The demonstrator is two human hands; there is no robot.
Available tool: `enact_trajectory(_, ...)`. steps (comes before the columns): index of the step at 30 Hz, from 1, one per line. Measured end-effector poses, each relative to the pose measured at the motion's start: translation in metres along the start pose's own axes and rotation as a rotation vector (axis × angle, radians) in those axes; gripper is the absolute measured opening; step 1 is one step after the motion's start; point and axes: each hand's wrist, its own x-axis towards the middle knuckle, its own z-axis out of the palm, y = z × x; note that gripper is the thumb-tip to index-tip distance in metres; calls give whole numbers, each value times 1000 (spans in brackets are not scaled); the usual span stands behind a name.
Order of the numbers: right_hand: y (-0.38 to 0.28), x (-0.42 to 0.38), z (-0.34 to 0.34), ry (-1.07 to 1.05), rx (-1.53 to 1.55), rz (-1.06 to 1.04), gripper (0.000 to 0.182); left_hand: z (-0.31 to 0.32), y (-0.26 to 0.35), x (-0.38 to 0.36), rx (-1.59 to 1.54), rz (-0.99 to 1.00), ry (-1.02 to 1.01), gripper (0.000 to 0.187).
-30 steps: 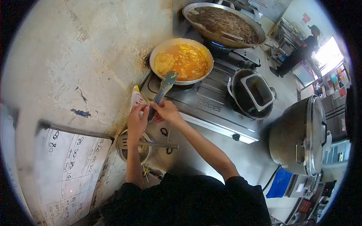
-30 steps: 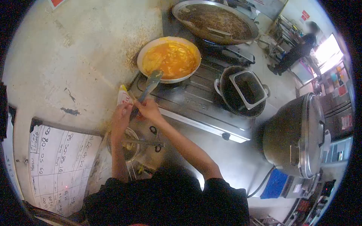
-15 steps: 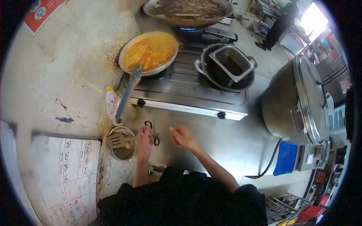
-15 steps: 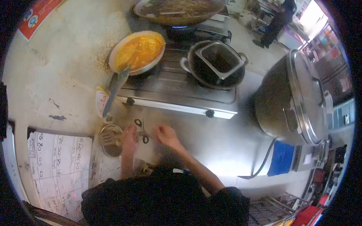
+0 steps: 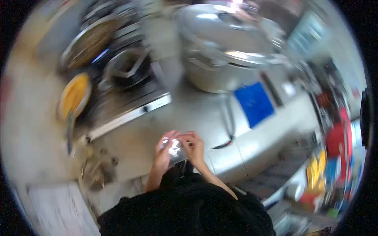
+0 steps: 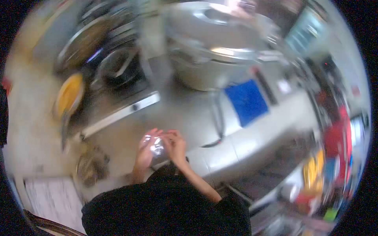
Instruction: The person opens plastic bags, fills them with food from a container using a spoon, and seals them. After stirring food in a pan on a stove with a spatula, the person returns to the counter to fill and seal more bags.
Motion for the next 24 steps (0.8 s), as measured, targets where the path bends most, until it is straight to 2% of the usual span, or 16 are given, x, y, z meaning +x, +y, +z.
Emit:
enact_trajectory(2,-12,3,-33,127,-118,0,10,23,-15,8,154,-54,45,22)
enact_trajectory(3,-9,7,-48,261,-140,8,10,30,-28,17,182,-89,73,16)
enact_trajectory(5,6,3,-78,484,-42,63,9,58,-26,22,262,-290,-107,11)
enact_trajectory(6,15,1,-102,660,58,137,10,65,-38,27,274,-339,-196,11)
enact_trajectory(7,13,-1,-129,756,27,140,10,74,-50,34,215,-388,-216,13)
enact_trajectory(9,13,-18,-180,1111,-163,71,11,95,-77,43,196,-506,-323,17)
enact_trajectory(10,19,-27,-197,1117,-285,-34,12,106,-90,47,262,-524,-373,18)
enact_trajectory(13,25,-51,-232,937,-679,-209,21,168,-127,50,351,-563,-583,15)
enact_trajectory(15,24,-67,-241,865,-645,-162,23,213,-152,46,426,-587,-772,12)
enact_trajectory(19,49,-89,-319,971,-716,-102,22,300,-214,56,534,-673,-1038,17)
enact_trajectory(20,65,-96,-344,986,-748,-133,21,323,-234,53,511,-703,-1038,14)
enact_trajectory(21,63,-100,-364,1001,-749,-126,21,343,-251,54,520,-709,-1050,14)
enact_trajectory(23,55,-108,-407,984,-310,196,20,384,-284,56,601,-711,-1209,12)
enact_trajectory(24,63,-112,-431,849,-195,227,26,406,-296,51,654,-676,-1234,16)
